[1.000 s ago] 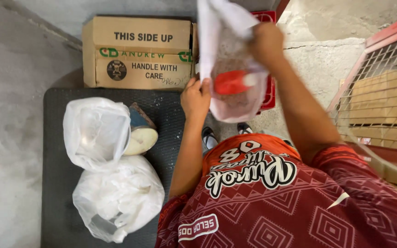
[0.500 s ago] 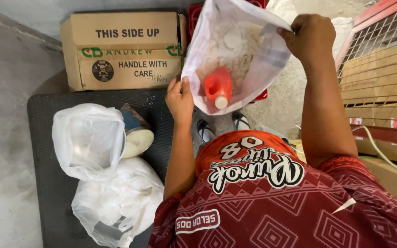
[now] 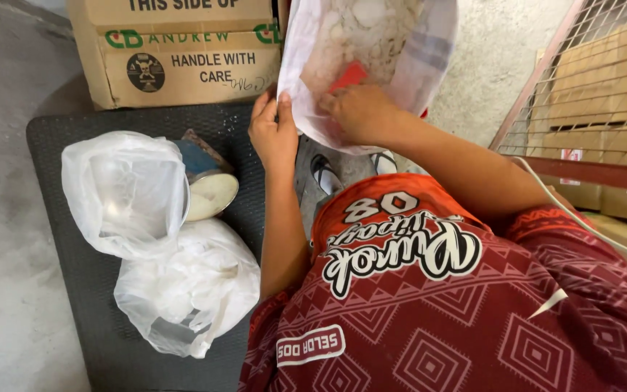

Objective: Scooping powder from a large bag into small plastic bags, weighing them, and then packing the small bags into a cardboard box.

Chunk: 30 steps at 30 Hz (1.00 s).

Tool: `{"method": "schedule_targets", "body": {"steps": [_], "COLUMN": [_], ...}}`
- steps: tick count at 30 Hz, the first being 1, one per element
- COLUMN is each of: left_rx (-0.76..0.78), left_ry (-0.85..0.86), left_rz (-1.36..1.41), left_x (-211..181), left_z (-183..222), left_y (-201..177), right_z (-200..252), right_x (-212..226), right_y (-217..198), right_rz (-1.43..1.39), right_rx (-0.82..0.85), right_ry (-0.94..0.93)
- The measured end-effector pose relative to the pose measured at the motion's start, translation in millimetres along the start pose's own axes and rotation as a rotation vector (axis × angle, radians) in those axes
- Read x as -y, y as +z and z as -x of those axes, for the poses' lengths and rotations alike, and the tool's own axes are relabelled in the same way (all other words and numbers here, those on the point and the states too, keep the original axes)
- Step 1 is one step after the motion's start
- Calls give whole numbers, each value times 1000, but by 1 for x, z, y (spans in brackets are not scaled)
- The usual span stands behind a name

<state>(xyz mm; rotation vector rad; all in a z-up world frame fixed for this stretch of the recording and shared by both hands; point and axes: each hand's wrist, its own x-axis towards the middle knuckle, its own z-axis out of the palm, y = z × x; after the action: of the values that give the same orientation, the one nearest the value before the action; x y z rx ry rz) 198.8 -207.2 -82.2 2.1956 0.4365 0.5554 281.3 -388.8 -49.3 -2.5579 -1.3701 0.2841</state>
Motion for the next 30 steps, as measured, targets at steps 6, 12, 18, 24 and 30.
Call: {"method": "schedule_targets", "body": {"steps": [6, 12, 18, 24, 30], "left_rx": [32, 76, 53, 63, 60], "left_ry": [-40, -90, -24, -43, 19], "left_rz": [26, 38, 51, 34, -8], "left_x": [-11, -23, -12, -27, -15], "left_z": [1, 1, 6, 0, 1], "left_y": [-1, -1, 6, -3, 5], "right_z": [29, 48, 30, -4, -22], "right_x": [-101, -100, -89, -87, -83], "right_y": [29, -16, 0, -8, 14], "right_rz": [364, 120, 166, 259, 325], "right_rx": [-105, -330, -268, -264, -4], "right_ry": [253, 208, 219, 202, 294]}}
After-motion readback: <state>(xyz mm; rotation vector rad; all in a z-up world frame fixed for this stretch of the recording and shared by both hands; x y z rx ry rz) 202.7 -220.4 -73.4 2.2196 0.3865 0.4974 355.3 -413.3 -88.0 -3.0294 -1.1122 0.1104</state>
